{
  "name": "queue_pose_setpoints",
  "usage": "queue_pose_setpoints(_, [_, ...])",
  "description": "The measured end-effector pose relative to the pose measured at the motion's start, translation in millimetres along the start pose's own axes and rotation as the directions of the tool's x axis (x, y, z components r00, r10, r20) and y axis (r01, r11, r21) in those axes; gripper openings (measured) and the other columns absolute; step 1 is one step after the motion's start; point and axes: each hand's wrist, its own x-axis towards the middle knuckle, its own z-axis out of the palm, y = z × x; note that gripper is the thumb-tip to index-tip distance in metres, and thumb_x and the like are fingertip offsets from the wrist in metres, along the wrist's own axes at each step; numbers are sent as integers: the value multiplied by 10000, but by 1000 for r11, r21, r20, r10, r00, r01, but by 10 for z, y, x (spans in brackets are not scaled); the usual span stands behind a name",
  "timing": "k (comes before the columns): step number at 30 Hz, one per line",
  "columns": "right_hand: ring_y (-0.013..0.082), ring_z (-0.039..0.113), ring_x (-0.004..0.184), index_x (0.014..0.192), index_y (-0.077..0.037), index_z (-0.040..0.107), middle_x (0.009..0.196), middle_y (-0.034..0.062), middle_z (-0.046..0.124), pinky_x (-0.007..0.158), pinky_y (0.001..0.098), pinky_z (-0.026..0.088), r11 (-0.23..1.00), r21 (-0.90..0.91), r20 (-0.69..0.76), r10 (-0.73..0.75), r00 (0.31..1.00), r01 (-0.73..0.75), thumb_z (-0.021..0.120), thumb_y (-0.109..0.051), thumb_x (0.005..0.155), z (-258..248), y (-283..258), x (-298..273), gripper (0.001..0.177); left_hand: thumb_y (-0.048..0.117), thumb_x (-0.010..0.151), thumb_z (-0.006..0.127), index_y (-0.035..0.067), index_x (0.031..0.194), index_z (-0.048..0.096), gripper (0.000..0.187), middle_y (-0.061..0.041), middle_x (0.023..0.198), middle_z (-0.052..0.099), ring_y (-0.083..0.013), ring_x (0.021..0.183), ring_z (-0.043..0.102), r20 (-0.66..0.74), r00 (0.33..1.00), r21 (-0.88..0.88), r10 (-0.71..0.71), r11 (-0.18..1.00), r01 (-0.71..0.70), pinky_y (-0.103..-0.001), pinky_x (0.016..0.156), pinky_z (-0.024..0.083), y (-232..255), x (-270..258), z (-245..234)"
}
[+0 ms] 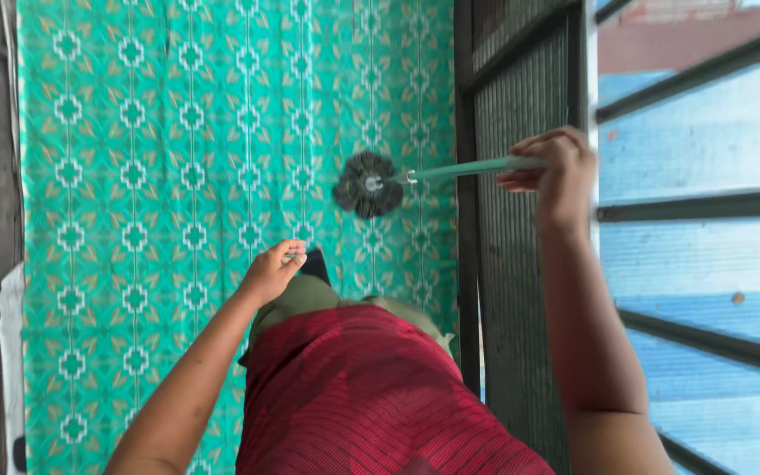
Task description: The person mops a tiled floor in a narrow corridor or balcony by holding the mop handle and moving the mop head across the surface.
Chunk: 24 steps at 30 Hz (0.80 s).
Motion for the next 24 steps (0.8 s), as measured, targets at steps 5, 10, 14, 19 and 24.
queue_pose_setpoints(5, [337,704,622,901,70,590,881,261,675,532,414,640,984,-71,94,-157,983,163,414,-56,945,166,-611,502,220,299,983,660,83,1282,647,369,-127,1182,748,-260,1017,750,-71,992,-20,106,994,-107,-377,853,584,308,814,-448])
queue_pose_setpoints(10, [343,717,669,893,56,547,868,238,642,623,466,625,977,49,77,-210,975,206,402,-42,957,146,-860,1091,186,307,990,655,78,1271,639,363,-119,1181,750,-246,999,756,-97,989,-132,110,984,-123,-361,843,584,650,1543,-495])
queue_pose_setpoints(14, [335,693,638,920,48,562,880,221,642,636,459,620,976,86,113,-211,971,202,398,-45,945,166,-952,1742,190,303,987,653,83,1278,646,364,-115,1142,767,-244,996,752,-118,984,-54,133,989,-141,-357,857,586,795,2172,-405])
queue_pose_setpoints(19, [303,699,623,930,123,660,807,233,691,558,365,593,847,-53,411,-464,785,529,366,-209,1089,412,-962,2664,471,323,982,662,83,1273,655,377,-124,1152,758,-247,1029,749,-190,977,-107,99,987,-120,-362,877,581,1147,2521,-332])
queue_pose_setpoints(24, [219,764,708,1014,46,672,941,159,738,603,286,618,972,-221,469,31,883,84,503,-111,945,1214,-186,3542,242,345,1002,648,82,1245,664,358,-124,1135,775,-246,1021,763,-222,973,-152,58,984,-93,-361,881,591,1417,3030,-402])
